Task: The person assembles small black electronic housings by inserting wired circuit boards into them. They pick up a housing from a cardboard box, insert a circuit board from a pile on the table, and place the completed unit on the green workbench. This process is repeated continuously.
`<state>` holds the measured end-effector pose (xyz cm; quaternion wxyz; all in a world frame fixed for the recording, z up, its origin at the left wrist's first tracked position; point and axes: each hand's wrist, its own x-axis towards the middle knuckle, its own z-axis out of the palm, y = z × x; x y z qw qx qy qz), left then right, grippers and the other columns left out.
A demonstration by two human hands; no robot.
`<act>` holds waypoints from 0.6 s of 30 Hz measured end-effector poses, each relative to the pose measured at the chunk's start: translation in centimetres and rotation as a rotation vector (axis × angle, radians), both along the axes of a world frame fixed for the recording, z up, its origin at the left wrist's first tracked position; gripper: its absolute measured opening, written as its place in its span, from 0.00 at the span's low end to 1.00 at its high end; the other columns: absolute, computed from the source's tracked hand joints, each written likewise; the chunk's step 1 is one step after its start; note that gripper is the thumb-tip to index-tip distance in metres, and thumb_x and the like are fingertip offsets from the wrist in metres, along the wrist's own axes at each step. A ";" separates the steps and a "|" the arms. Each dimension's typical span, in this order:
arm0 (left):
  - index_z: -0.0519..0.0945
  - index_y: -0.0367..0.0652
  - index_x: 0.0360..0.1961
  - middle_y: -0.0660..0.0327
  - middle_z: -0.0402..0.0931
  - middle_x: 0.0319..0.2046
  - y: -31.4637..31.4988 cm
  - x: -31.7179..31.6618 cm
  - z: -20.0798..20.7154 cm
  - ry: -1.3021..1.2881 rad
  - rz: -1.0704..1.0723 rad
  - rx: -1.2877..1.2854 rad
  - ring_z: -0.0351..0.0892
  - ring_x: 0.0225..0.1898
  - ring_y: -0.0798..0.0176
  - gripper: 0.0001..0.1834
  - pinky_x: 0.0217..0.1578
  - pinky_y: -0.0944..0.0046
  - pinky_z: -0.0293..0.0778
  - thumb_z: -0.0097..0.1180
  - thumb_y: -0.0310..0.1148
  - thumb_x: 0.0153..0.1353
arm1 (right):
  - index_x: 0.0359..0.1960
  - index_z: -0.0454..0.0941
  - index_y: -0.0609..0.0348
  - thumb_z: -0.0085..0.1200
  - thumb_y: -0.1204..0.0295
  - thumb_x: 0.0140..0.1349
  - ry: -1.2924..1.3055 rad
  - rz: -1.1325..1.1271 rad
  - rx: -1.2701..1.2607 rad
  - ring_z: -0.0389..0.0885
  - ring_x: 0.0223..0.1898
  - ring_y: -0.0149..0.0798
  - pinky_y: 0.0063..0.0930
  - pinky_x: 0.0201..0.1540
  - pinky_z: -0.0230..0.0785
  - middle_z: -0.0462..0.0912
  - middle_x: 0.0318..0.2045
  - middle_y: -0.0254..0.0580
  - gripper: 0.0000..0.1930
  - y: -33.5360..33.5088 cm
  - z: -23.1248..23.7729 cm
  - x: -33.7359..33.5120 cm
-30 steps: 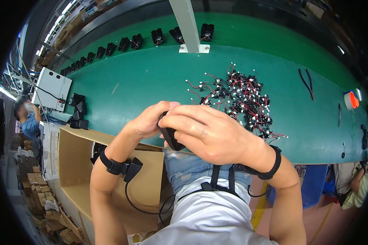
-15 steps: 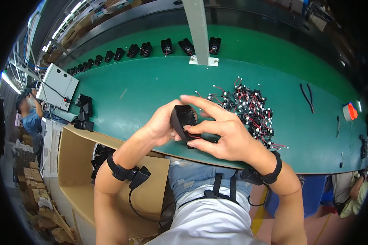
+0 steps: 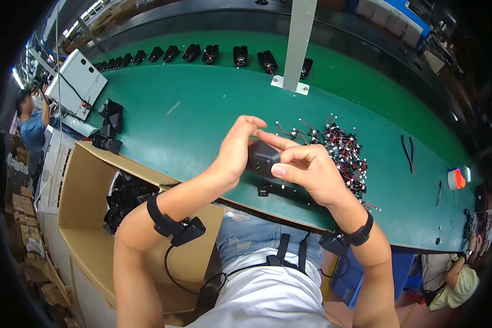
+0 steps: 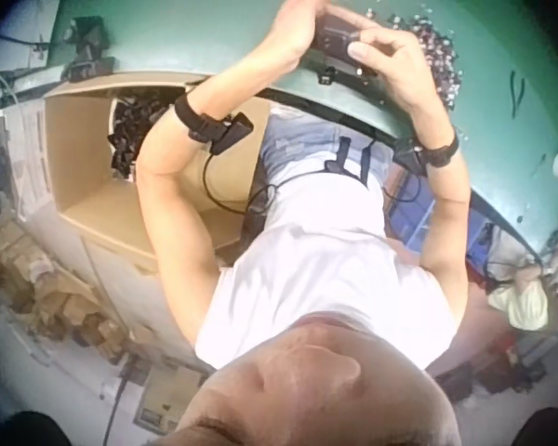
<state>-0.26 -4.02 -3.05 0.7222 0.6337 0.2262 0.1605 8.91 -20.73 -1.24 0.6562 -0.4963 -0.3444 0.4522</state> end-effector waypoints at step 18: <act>0.76 0.36 0.39 0.60 0.76 0.28 0.5 -0.2 2.5 -0.359 -0.164 0.182 0.75 0.33 0.68 0.18 0.39 0.66 0.73 0.38 0.38 0.75 | 0.34 0.83 0.65 0.64 0.71 0.62 0.340 -0.018 -0.053 0.80 0.46 0.32 0.24 0.48 0.69 0.83 0.49 0.45 0.08 -0.8 -0.1 -2.0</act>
